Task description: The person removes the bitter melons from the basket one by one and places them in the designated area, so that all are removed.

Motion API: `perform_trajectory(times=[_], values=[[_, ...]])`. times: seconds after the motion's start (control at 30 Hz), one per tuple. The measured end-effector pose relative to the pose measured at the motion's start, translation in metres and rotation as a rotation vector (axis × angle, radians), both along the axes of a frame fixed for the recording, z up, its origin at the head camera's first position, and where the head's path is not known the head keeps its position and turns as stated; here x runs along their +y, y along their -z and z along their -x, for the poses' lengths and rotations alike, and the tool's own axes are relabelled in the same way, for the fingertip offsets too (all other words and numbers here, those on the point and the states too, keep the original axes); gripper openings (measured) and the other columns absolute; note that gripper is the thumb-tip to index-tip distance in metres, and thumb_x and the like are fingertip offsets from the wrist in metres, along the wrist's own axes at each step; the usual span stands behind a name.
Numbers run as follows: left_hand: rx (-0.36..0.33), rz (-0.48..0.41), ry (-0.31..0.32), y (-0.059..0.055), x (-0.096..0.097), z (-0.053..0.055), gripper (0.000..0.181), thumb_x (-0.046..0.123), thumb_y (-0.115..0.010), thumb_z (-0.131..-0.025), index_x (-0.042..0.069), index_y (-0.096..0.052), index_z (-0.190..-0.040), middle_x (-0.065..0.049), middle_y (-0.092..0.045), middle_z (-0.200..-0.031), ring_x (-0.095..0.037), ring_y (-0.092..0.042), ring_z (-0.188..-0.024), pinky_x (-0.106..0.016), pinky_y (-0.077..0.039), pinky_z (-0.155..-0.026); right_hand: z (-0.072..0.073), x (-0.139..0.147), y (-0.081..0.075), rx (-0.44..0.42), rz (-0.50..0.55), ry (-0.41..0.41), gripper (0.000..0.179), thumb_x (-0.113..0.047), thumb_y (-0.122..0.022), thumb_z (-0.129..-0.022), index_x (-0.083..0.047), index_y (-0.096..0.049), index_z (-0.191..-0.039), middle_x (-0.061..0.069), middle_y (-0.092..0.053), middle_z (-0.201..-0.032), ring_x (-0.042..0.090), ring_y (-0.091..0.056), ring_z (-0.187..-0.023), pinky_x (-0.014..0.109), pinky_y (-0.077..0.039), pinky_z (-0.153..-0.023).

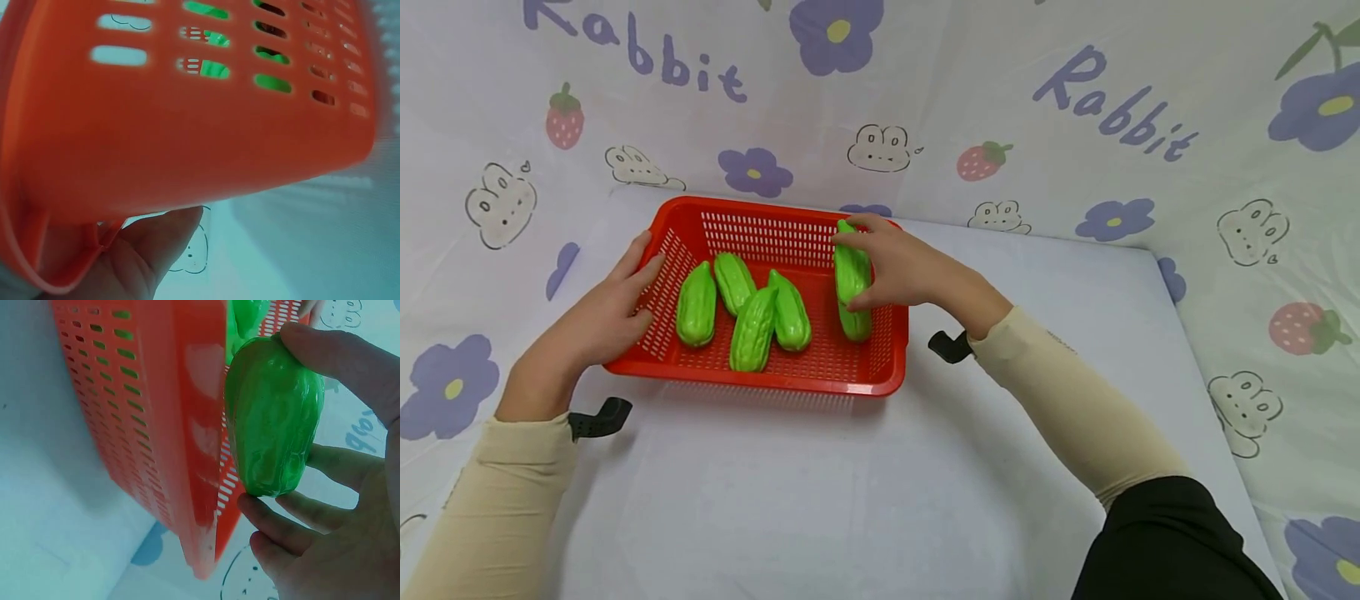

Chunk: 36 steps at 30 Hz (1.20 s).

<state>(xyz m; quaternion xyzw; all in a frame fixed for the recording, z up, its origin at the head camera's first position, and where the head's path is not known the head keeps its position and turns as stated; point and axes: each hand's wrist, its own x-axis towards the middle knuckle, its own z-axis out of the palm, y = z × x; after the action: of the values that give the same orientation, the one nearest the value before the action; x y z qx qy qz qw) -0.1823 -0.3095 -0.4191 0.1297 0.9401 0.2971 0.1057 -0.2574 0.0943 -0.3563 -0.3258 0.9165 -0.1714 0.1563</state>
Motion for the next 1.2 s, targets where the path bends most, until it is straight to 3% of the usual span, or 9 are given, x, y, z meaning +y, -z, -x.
perform_trajectory(times=[0.4, 0.67, 1.2], values=[[0.020, 0.025, 0.018, -0.001, 0.001, 0.000, 0.089, 0.014, -0.068, -0.100, -0.006, -0.017, -0.169, -0.009, 0.014, -0.181, -0.052, -0.019, -0.160, -0.072, -0.040, -0.113, 0.004, 0.017, -0.005, 0.004, 0.028, 0.025, 0.093, -0.036, -0.091, -0.085, -0.013, -0.049, -0.164, 0.015, -0.027, -0.173, 0.034, -0.036, -0.154, 0.047, -0.043, -0.119], [0.023, -0.001, -0.013, 0.003, 0.001, 0.000, 0.087, -0.007, -0.056, -0.092, -0.005, -0.016, -0.169, -0.008, 0.016, -0.181, -0.049, -0.011, -0.162, -0.072, -0.035, -0.115, 0.003, 0.023, -0.008, 0.019, 0.032, 0.054, 0.096, -0.038, -0.092, -0.083, -0.014, -0.049, -0.165, 0.015, -0.027, -0.174, 0.034, -0.035, -0.155, 0.050, -0.044, -0.118], [0.005, -0.026, 0.000, 0.003, -0.002, 0.001, 0.087, -0.010, -0.052, -0.090, -0.004, -0.017, -0.170, -0.003, 0.016, -0.181, -0.048, -0.011, -0.163, -0.072, -0.033, -0.118, -0.003, 0.049, -0.018, 0.042, 0.045, 0.109, 0.094, -0.037, -0.091, -0.085, -0.014, -0.048, -0.165, 0.014, -0.026, -0.174, 0.035, -0.037, -0.154, 0.054, -0.046, -0.116]])
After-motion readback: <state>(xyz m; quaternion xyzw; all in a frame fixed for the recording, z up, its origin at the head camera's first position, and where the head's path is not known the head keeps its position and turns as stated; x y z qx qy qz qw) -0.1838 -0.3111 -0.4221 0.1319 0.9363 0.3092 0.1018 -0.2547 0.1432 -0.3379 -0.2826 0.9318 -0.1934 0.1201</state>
